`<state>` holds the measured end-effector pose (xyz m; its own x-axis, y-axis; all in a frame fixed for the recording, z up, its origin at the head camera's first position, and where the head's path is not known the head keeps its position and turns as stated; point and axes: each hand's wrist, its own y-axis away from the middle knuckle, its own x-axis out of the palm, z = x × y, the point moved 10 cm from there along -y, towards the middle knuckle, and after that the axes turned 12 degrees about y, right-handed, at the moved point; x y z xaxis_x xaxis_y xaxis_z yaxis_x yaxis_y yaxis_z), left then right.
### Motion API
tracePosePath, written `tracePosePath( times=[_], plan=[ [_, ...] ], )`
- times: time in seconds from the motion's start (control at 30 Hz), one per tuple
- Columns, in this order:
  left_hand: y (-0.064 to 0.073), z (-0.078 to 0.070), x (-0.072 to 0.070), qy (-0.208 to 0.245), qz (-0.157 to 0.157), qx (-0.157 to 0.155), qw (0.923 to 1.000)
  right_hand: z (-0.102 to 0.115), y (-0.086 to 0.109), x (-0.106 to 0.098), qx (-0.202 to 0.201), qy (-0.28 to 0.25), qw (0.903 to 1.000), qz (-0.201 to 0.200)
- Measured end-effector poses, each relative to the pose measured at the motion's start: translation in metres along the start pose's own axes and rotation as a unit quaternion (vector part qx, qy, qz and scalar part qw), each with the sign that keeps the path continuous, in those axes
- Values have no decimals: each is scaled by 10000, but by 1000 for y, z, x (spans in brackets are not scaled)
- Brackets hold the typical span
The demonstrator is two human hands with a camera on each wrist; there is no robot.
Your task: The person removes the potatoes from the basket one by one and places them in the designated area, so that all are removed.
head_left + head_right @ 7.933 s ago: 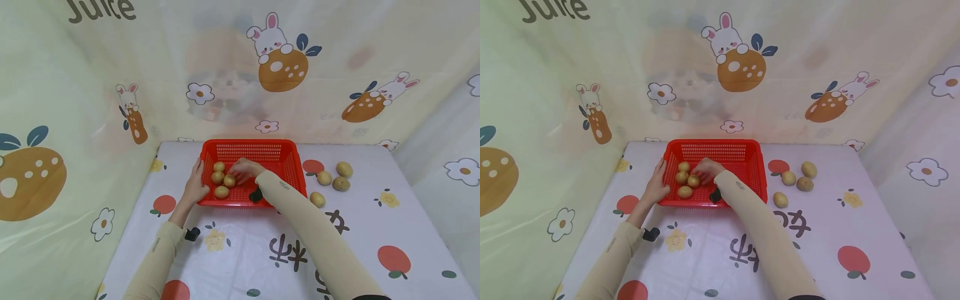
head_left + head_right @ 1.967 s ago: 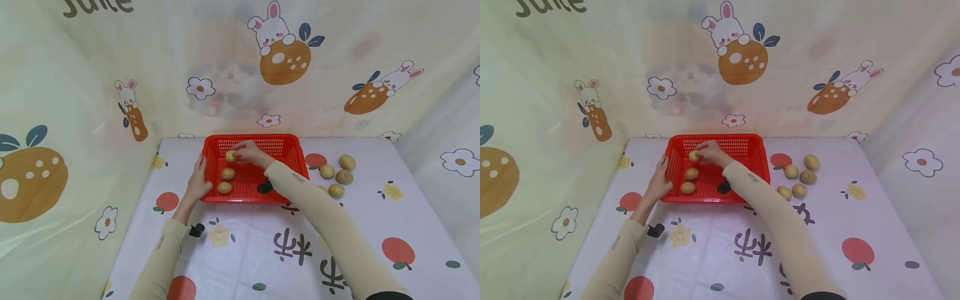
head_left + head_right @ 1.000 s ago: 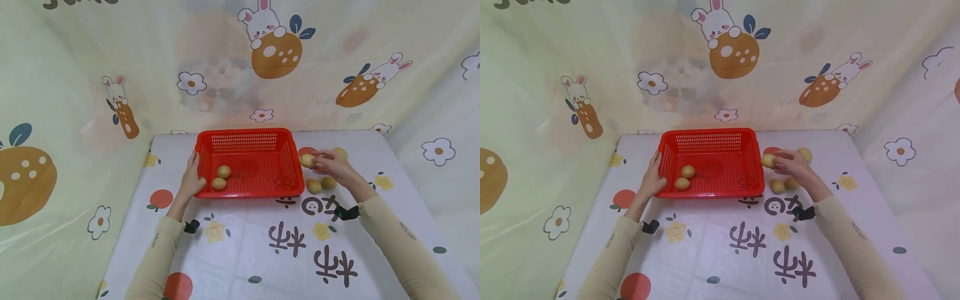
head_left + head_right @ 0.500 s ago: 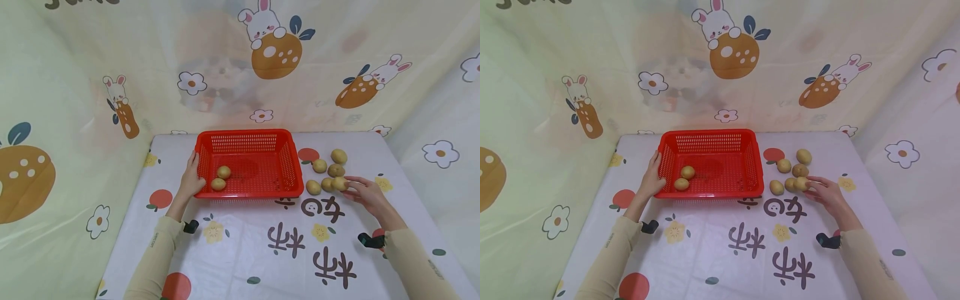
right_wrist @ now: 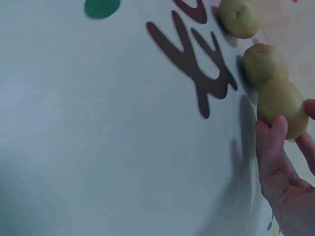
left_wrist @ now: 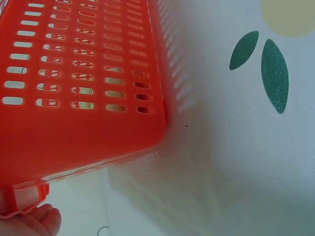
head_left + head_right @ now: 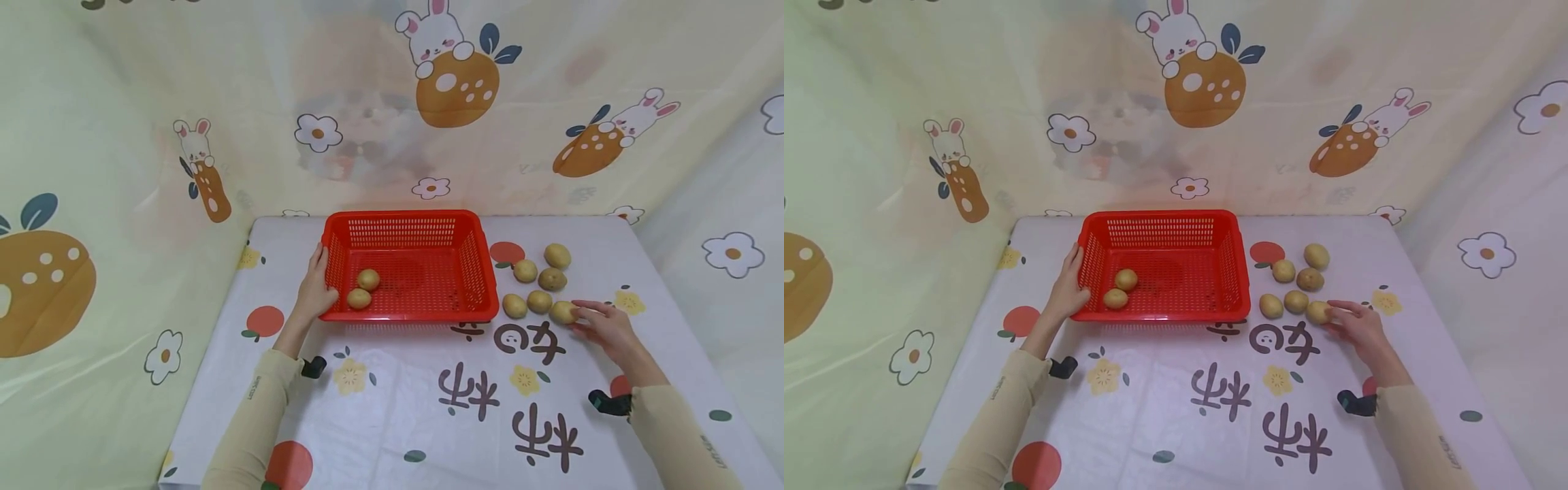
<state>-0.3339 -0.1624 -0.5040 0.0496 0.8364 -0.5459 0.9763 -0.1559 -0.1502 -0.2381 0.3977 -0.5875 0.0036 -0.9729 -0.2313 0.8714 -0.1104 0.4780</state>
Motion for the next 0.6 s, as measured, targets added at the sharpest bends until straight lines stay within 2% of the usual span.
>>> tracePosePath(
  times=[0.1,0.17,0.27,0.37,0.47,0.53,0.6],
  plan=[
    [-1,1,0,-8,-8,10,10000,-3,-1,1,-130,491,9987,-41],
    [-1,1,0,-13,-12,1,10000,0,0,2,-212,1053,9942,-43],
    [-1,1,1,4,32,-73,10000,15,4,6,-355,2067,9777,48],
    [-1,0,1,22,55,-78,10000,42,8,8,-514,2799,9587,57],
    [-1,-1,0,27,45,-50,10000,75,7,12,-724,3041,9499,31],
    [0,-1,-1,35,28,-52,10000,98,5,21,-918,3051,9478,113],
    [1,1,-1,55,23,-72,10000,118,2,34,-1086,2919,9499,258]
  ],
)
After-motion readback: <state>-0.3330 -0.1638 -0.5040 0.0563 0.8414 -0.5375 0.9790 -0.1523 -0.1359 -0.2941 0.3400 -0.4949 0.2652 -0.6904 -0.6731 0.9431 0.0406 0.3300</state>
